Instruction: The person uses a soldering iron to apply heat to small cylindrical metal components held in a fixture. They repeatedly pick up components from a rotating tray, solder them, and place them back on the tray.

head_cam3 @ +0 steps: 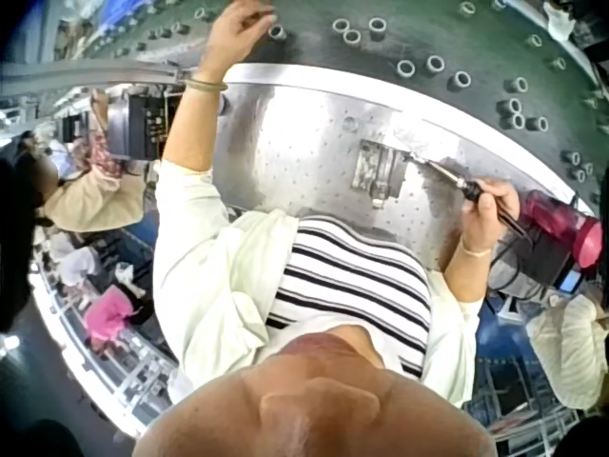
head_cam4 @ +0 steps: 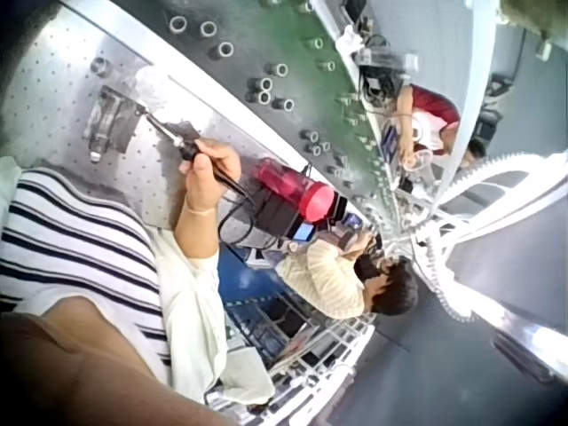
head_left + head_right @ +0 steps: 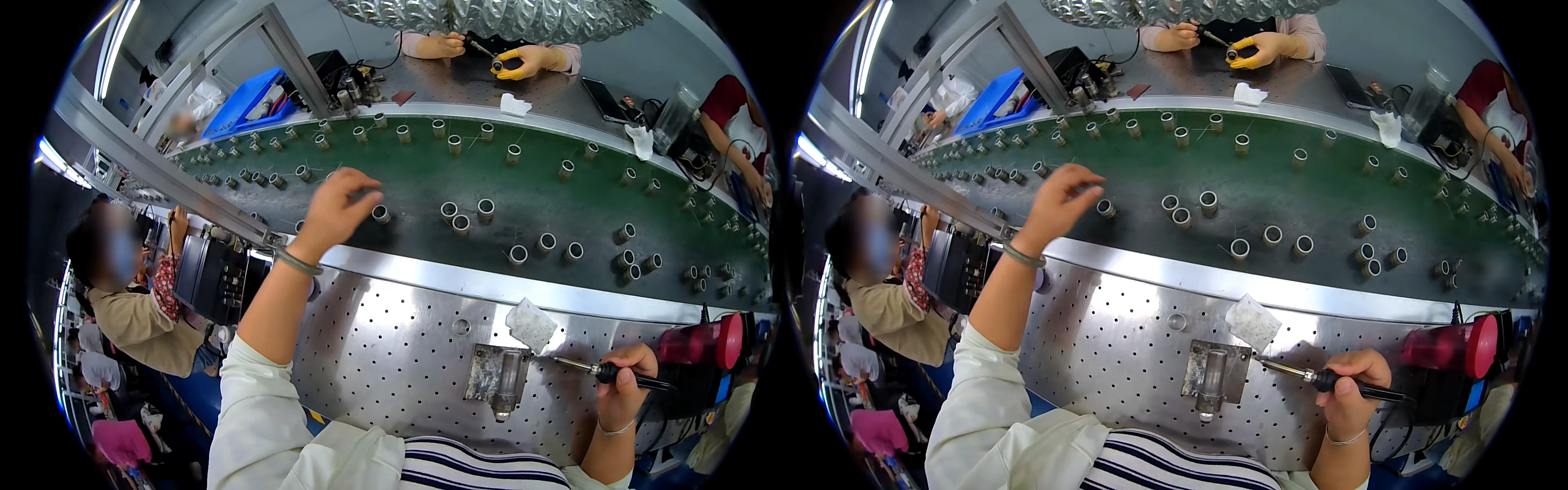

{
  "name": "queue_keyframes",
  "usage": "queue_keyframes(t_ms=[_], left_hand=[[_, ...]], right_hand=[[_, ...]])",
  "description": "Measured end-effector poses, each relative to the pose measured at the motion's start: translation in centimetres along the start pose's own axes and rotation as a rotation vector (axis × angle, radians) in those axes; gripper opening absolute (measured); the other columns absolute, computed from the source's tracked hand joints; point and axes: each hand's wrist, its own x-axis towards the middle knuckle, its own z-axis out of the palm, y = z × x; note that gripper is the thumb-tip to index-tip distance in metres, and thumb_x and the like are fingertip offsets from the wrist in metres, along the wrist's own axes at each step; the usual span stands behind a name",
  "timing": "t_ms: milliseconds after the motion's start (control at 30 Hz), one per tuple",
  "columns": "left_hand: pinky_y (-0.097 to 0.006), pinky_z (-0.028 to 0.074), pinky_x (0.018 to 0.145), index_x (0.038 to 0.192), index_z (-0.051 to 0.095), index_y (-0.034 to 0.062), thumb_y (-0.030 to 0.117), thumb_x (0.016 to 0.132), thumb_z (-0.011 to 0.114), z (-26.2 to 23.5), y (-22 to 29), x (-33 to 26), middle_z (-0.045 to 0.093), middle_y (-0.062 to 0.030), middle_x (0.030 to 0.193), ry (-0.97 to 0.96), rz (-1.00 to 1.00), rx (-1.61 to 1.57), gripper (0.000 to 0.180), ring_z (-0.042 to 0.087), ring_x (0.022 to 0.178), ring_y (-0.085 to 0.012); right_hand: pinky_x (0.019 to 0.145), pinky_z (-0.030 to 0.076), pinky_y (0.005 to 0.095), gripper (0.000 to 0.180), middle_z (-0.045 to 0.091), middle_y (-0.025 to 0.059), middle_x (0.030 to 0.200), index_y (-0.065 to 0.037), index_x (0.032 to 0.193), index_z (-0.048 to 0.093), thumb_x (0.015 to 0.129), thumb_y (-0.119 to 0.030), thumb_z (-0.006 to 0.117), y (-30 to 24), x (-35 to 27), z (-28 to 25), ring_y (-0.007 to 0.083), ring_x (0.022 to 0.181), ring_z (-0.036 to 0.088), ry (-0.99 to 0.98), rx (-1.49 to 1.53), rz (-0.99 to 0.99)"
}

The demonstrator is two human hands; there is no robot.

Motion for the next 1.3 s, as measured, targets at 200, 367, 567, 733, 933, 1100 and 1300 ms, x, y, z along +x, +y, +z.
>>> queue_keyframes(t_ms=[200, 367, 567, 733, 933, 1100, 1300], left_hand=[[-0.032, 0.046, 0.079, 0.099, 0.068, 0.0044, 0.018, 0.076, 0.075, 0.4, 1.7, -4.1, 0.059, -0.0091, 0.103, -0.144, 0.049, 0.172, 0.028, 0.057, 0.093, -0.0239], [-0.039, 0.043, 0.088, 0.101, 0.068, 0.0062, 0.019, 0.069, 0.078, 1.5, 5.4, -1.7, 0.059, -0.0108, 0.105, 0.062, 0.247, 0.223, 0.035, 0.052, 0.102, -0.0303], [-0.030, 0.049, 0.076, 0.104, 0.066, 0.0031, 0.003, 0.071, 0.074, 6.3, 5.6, 1.7, 0.061, -0.0099, 0.102, -0.202, 0.116, -0.030, 0.034, 0.059, 0.091, -0.0242], [-0.026, 0.051, 0.068, 0.097, 0.066, -0.0021, 0.003, 0.073, 0.076, 4.2, 7.4, 0.4, 0.064, -0.0079, 0.094, -0.275, -0.194, -0.269, 0.026, 0.061, 0.079, -0.0133], [-0.025, 0.051, 0.075, 0.108, 0.067, -0.0038, -0.003, 0.072, 0.076, 3.9, 14.8, -5.1, 0.066, -0.0104, 0.101, -0.804, -0.377, -1.051, 0.036, 0.062, 0.085, -0.0135], [-0.026, 0.052, 0.075, 0.112, 0.064, -0.0046, 0.004, 0.079, 0.071, 6.7, 15.1, -5.8, 0.067, -0.0087, 0.098, -0.973, -0.482, -1.284, 0.035, 0.062, 0.084, -0.0132], [-0.027, 0.048, 0.084, 0.125, 0.056, -0.0057, 0.008, 0.081, 0.070, 7.2, 15.5, -6.6, 0.062, -0.0106, 0.112, -1.098, -0.395, -1.372, 0.048, 0.060, 0.092, -0.0145]], right_hand=[[0.043, 0.043, 0.0195, 0.029, 0.061, 0.0117, 0.066, 0.001, 0.081, 0.056, 0.079, -0.020, 0.076, -0.3, -0.2, -0.3, 0.0121, 0.045, 0.055, -0.031, 0.026, -0.017], [0.043, 0.041, 0.0198, 0.028, 0.057, 0.0093, 0.064, -0.001, 0.082, 0.051, 0.082, -0.020, 0.071, -0.7, -0.1, 0.4, 0.0103, 0.044, 0.049, -0.069, -0.023, -0.011], [0.043, 0.046, 0.0211, 0.028, 0.061, 0.0110, 0.065, 0.003, 0.081, 0.057, 0.079, -0.017, 0.075, -0.7, -0.1, -0.2, 0.0132, 0.047, 0.058, -0.040, 0.040, -0.006], [0.043, 0.046, 0.0203, 0.028, 0.061, 0.0114, 0.065, 0.003, 0.081, 0.056, 0.080, -0.017, 0.074, -1.2, -0.2, -0.4, 0.0122, 0.046, 0.057, -0.010, 0.003, -0.009], [0.043, 0.043, 0.0187, 0.028, 0.060, 0.0115, 0.068, 0.003, 0.083, 0.056, 0.082, -0.019, 0.072, -0.8, -0.3, -0.1, 0.0107, 0.046, 0.056, -0.059, -0.037, -0.001], [0.044, 0.044, 0.0194, 0.021, 0.062, 0.0127, 0.069, 0.005, 0.085, 0.057, 0.082, -0.012, 0.069, -0.6, -0.4, -0.2, 0.0117, 0.048, 0.057, -0.068, 0.001, 0.011], [0.047, 0.046, 0.0196, 0.018, 0.062, 0.0120, 0.069, 0.004, 0.084, 0.058, 0.082, -0.010, 0.069, -0.5, -0.5, -0.1, 0.0107, 0.050, 0.058, -0.125, 0.002, 0.018]])
